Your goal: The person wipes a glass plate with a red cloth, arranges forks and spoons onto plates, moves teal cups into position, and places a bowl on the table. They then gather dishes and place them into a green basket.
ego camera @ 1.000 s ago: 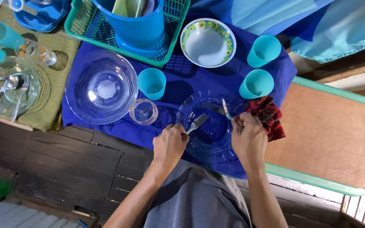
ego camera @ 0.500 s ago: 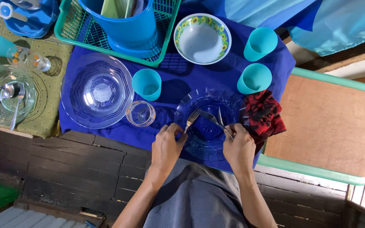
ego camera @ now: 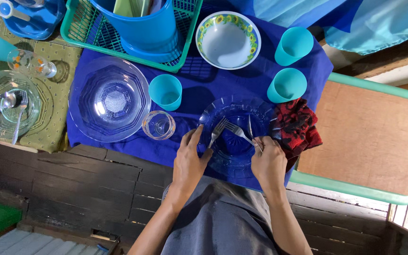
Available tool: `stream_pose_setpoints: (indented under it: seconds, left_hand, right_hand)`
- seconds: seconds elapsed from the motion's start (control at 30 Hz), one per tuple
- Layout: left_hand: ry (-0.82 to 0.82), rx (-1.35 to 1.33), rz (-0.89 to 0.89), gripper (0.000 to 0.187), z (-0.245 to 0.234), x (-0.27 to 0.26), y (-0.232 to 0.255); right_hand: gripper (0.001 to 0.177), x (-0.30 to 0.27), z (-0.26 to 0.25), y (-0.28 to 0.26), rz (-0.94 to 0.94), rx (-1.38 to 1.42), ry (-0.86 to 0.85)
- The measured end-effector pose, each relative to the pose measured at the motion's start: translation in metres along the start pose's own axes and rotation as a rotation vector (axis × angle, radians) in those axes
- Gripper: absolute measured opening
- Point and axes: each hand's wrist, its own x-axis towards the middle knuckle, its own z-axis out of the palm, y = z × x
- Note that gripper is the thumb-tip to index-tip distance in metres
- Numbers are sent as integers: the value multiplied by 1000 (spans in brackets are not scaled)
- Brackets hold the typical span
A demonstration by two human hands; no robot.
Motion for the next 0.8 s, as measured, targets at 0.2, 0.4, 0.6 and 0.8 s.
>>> stream_pose_setpoints:
  seconds: [0.2, 0.4, 0.6, 0.8]
  left_hand:
    - [8, 14, 26, 72, -1, 0, 1]
    - [-10, -10, -25, 71, -1, 1, 1]
    - [38, 27, 56, 72, 3, 0, -2]
    - [-9, 5, -46, 70, 1, 1, -1]
  right_hand:
    - [21, -1, -6, -3, -24, -29, -46]
    - [23, -1, -30, -23, -68, -12, 3]
    - [23, 16, -52, -24, -221, -48, -57]
    - [21, 34, -39, -10, -293, -95, -94]
